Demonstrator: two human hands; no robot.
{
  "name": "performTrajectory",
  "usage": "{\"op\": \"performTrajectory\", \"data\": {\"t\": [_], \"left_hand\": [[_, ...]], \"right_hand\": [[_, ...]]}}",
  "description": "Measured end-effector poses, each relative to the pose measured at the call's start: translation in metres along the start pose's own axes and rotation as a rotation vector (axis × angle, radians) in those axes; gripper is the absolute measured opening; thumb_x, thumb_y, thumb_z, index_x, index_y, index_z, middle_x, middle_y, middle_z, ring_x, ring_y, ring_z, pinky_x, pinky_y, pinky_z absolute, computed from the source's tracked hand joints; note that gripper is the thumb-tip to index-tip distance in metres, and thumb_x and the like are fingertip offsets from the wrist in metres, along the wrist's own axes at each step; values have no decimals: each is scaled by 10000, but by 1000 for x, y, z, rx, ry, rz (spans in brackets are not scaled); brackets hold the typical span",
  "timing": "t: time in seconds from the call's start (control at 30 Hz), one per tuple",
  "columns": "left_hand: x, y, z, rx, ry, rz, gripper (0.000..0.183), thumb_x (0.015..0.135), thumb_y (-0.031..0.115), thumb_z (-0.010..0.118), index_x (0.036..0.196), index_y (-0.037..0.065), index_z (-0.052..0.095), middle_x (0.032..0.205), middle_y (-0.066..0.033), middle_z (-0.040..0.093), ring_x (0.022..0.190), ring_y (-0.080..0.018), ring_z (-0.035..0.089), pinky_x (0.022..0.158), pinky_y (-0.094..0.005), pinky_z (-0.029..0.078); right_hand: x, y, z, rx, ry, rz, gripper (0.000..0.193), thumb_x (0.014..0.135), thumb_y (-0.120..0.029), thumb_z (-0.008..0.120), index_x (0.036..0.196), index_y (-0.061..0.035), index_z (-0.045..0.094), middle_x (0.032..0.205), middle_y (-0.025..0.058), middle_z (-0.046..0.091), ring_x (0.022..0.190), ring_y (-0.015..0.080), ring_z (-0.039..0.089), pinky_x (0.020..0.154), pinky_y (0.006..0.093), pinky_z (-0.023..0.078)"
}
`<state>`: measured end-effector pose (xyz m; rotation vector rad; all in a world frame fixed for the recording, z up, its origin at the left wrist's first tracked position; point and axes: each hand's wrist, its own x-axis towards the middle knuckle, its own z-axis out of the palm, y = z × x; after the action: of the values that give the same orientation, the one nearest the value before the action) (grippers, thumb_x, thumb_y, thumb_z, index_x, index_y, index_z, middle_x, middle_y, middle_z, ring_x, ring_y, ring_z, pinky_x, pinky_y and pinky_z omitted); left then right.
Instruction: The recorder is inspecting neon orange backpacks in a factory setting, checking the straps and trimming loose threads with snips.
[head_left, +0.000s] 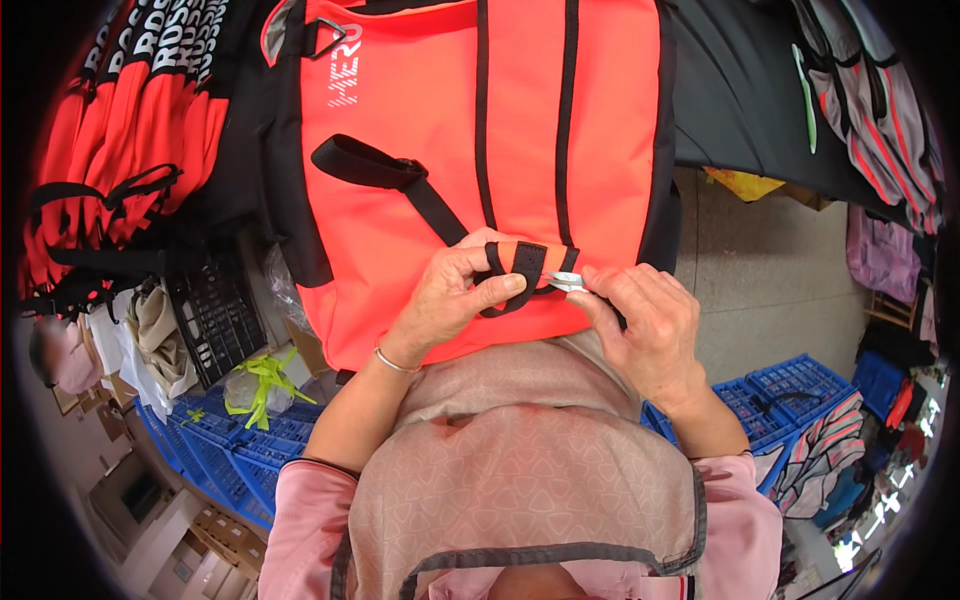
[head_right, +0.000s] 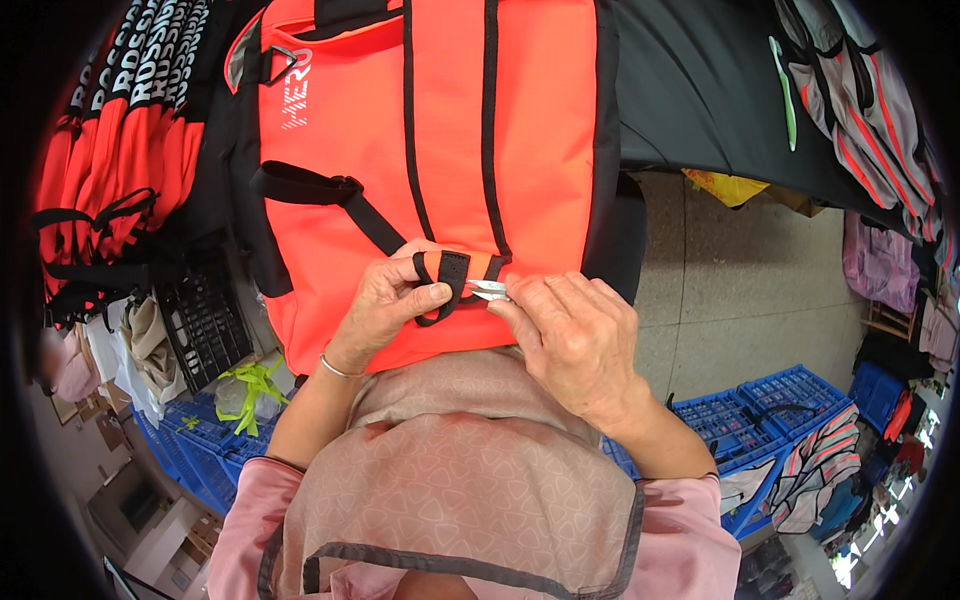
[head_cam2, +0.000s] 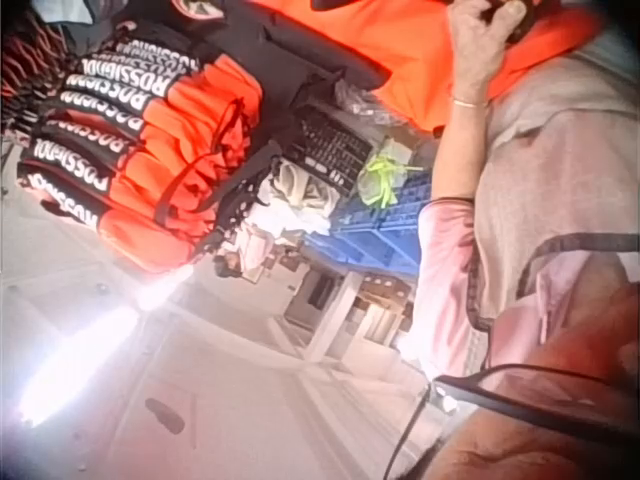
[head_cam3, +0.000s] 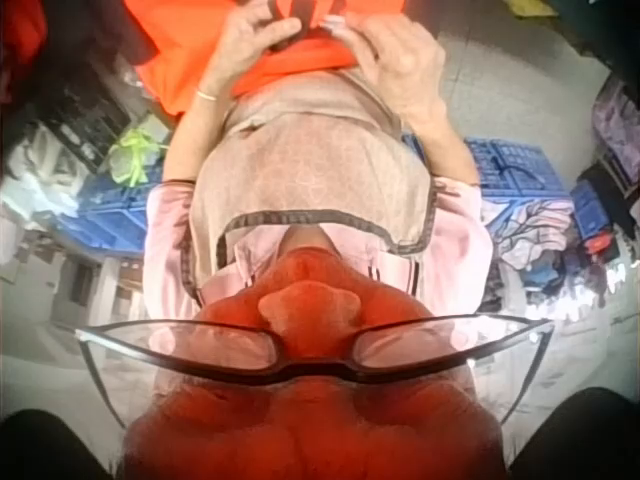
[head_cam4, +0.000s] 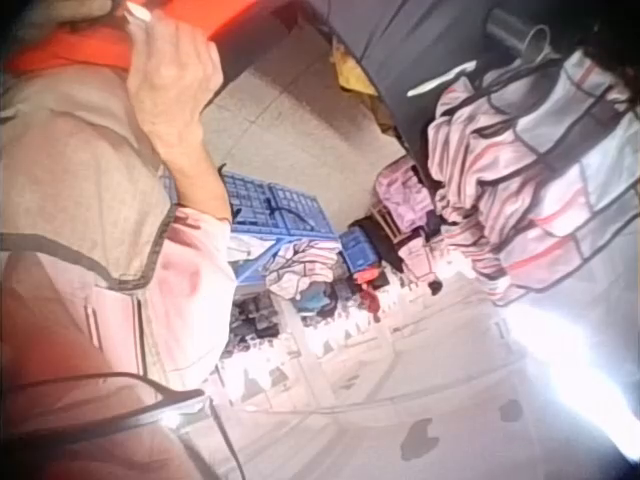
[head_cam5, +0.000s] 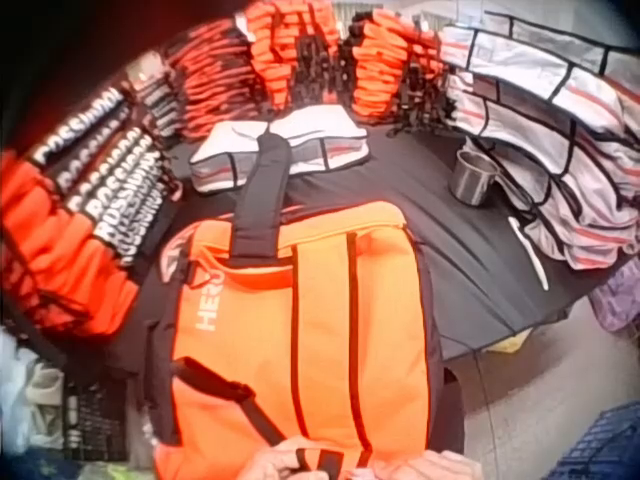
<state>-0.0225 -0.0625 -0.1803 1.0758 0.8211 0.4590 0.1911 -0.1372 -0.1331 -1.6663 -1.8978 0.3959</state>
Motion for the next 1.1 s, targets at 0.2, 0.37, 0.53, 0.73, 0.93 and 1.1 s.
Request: {"op": "performTrajectory", "data": {"t": [0.2,0.37,0.53,0.73,0.93,1.1], "left_hand": [[1,-2,-1,59,8,20,184,905,131,699,1053,31,742,1072,-26,614,920,-90,545,746,-247,471],[2,-3,-2,144,-15,86,193,894,137,710,1056,38,745,1081,-40,638,998,-136,557,856,-293,473],[4,-6,-4,150,-34,113,210,888,142,716,1049,8,737,1094,-50,611,907,-101,540,749,-248,451],[4,-7,-4,135,-22,133,206,890,127,713,1076,43,745,1036,-31,631,983,-137,553,851,-295,463],[3,-3,0,74,10,17,210,892,122,713,1082,39,742,1011,-28,620,906,-93,539,763,-256,467],[4,-9,5,90,79,69,206,901,125,709,1081,30,739,980,-17,606,862,-81,537,742,-250,467]], "right_hand": [[0,0,0,-54,-8,-27,216,730,-126,815,883,-37,690,730,56,646,625,212,603,548,330,424],[2,1,0,-110,-10,-107,241,727,-151,798,907,-45,679,716,41,585,649,192,594,556,332,426],[4,14,5,162,-106,46,155,765,-138,784,840,-38,693,704,90,642,630,238,633,570,343,475],[1,17,6,252,38,271,154,772,-128,795,810,-16,697,762,113,690,673,264,672,596,340,515],[-5,6,9,-21,31,-31,214,744,-150,799,889,-39,687,765,58,658,670,193,628,560,312,439],[-15,-4,12,-167,44,-137,247,709,-113,824,893,-32,681,760,39,634,593,214,565,530,338,418]]}}
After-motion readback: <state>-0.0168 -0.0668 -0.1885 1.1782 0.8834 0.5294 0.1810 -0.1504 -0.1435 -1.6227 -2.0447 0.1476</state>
